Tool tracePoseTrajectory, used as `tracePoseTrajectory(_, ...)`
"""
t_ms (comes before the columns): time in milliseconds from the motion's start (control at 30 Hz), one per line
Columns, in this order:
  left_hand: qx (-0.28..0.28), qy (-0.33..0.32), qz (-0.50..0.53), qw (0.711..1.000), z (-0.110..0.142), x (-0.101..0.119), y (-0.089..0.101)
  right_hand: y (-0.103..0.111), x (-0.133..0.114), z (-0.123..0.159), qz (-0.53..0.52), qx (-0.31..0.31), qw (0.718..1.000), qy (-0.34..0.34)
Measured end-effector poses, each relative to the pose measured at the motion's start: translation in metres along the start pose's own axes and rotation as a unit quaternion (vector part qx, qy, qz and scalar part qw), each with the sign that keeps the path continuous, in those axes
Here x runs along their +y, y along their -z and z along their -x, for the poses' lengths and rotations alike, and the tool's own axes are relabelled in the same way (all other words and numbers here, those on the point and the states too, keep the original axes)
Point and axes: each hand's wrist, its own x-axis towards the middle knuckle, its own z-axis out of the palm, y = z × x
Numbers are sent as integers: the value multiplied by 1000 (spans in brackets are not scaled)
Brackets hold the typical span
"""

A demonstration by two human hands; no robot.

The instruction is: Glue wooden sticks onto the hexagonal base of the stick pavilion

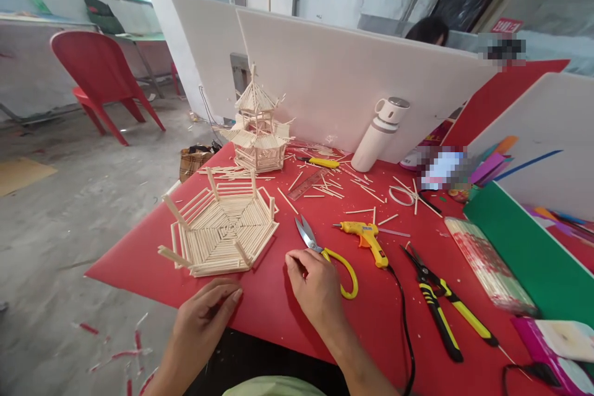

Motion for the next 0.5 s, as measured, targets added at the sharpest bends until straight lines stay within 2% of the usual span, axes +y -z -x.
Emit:
tracePoseTrajectory(333, 41, 21, -5, 999, -3, -10, 1, -12, -12, 0, -8, -63, 998, 22)
tracePoseTrajectory(500, 50, 25, -20, 998, -3, -9, 1, -13, -14, 0, -3, -66, 997, 36)
